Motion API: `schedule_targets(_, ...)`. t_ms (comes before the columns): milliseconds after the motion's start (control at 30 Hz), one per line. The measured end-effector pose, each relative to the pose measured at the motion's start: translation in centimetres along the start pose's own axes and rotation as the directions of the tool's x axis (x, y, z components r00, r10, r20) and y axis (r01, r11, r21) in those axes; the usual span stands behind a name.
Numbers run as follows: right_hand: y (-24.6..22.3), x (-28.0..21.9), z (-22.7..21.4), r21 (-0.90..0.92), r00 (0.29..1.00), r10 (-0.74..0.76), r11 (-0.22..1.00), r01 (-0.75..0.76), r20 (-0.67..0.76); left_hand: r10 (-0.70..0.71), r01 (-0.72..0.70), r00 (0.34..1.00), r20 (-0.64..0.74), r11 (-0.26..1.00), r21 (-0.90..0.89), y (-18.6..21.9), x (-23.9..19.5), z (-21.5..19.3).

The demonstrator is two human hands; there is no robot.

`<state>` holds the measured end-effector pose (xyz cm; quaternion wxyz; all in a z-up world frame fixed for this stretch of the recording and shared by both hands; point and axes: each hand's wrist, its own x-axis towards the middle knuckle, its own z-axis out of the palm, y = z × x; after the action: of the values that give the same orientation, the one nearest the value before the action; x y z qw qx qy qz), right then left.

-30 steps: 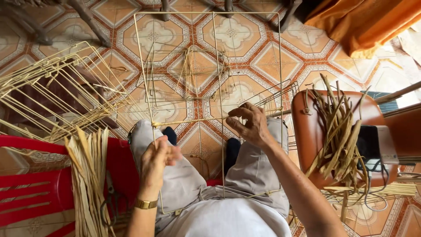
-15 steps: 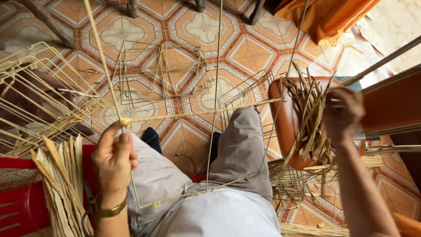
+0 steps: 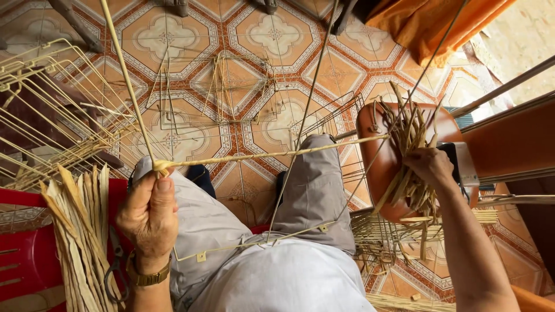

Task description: The person sits on the floor and weaves thin dried palm strips into a wire basket frame. They thread the strips through the frame, tie knots to secure them, and trim excess material with scissors. The process is repeated multiple times to build up the basket structure.

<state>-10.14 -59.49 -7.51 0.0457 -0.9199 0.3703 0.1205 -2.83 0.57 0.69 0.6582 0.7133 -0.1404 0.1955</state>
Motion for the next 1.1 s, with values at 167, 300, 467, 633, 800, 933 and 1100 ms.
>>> schedule_targets(167,6.2,3.1,0.0,0.519,0.987,-0.045,0.846,0.120,-0.155,-0.026,0.025,0.999,-0.047,0.999,-0.038,-0.5,-0.4,-0.2)
schedule_targets(300,4.1,1.0,-2.8,0.141,0.986,0.053,0.990,-0.030,-0.159,-0.114,0.115,0.992,-0.053,0.993,0.009,0.0,-0.6,-0.2)
schedule_targets(467,-0.1,-2.5,-2.5,-0.150,0.990,-0.090,0.986,0.073,-0.112,-0.097,0.097,0.994,-0.052,0.995,-0.004,-0.7,-0.8,-0.4)
schedule_targets(633,2.6,-2.6,3.5,-0.273,0.942,-0.318,0.902,0.335,0.107,-0.072,0.071,0.997,-0.041,0.997,-0.024,-1.0,-0.8,-0.4)
schedule_targets(800,3.7,-2.9,4.9,-0.330,0.876,-0.475,0.816,0.475,0.085,-0.072,0.069,0.997,-0.038,0.996,-0.059,-0.8,-1.1,-0.4)
schedule_targets(933,3.0,-4.7,4.1,-0.285,0.785,-0.619,0.757,0.588,-0.025,-0.075,0.073,0.997,-0.026,0.994,-0.084,-1.1,-1.1,-0.3)
schedule_targets(1100,3.4,-5.5,6.0,-0.253,0.610,-0.787,0.610,0.751,-0.088,-0.062,0.060,0.997,-0.050,0.998,-0.036,-0.7,-1.1,-0.1)
